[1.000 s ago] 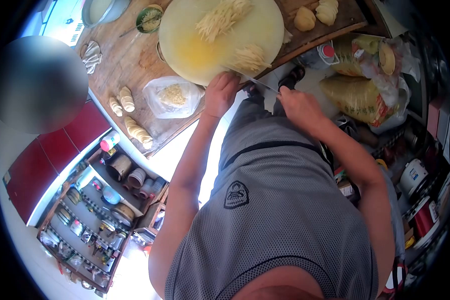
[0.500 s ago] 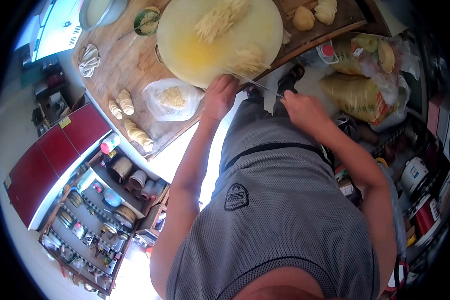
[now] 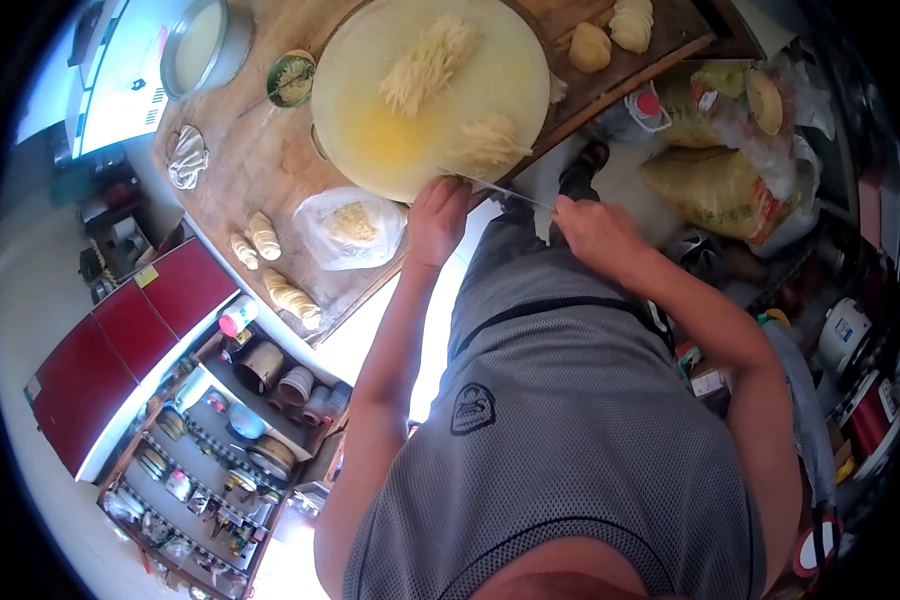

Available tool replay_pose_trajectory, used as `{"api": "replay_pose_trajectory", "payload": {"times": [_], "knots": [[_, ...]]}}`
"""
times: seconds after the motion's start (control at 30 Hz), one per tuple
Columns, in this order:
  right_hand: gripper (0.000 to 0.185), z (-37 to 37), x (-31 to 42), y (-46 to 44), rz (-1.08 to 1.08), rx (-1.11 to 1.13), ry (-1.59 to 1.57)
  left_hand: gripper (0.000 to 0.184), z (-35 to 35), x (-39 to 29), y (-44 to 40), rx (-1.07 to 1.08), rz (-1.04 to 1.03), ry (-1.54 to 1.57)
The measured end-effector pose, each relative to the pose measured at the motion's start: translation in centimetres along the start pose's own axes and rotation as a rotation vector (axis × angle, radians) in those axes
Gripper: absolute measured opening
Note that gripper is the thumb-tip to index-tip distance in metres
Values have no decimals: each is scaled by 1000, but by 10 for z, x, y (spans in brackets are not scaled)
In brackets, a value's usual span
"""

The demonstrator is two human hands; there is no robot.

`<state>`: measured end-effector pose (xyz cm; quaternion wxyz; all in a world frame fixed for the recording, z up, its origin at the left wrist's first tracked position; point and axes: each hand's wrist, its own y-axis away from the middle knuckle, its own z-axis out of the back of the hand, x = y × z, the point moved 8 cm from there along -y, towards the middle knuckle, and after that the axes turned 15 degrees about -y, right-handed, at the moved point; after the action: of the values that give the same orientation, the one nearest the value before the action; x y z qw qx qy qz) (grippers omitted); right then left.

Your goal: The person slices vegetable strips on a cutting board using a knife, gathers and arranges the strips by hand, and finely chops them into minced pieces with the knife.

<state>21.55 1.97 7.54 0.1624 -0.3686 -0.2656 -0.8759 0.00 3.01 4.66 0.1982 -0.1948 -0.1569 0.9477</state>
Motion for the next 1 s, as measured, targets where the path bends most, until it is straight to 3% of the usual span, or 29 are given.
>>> {"api": "replay_pose_trajectory", "payload": {"times": [0.03,0.17,0.23,0.33,0.37,0.43,0.47,0.6,0.8,0.9,1.0], "knots": [[18,7,3,4,24,-29,46,21,2,-1,3,3,-7,3],[8,27,10,19,159,-189,202,16,30,44,4,-78,290,150],[7,30,9,23,200,-236,236,16,43,63,-3,-14,451,283],[6,32,13,23,260,-308,283,17,62,52,-31,171,485,473],[7,32,15,22,275,-330,296,17,70,47,-41,174,482,468],[6,29,14,22,283,-334,286,18,58,5,-56,515,178,409],[6,28,14,21,293,-341,282,16,55,-10,-64,533,38,306],[6,26,12,16,330,-365,265,19,10,-16,-76,674,-69,189],[11,29,12,24,335,-313,266,20,-28,-1,-79,732,-2,111],[17,42,6,35,332,-265,170,22,-20,21,-72,672,185,297],[21,56,-21,37,219,-205,94,27,-16,59,-37,521,678,549]]}}
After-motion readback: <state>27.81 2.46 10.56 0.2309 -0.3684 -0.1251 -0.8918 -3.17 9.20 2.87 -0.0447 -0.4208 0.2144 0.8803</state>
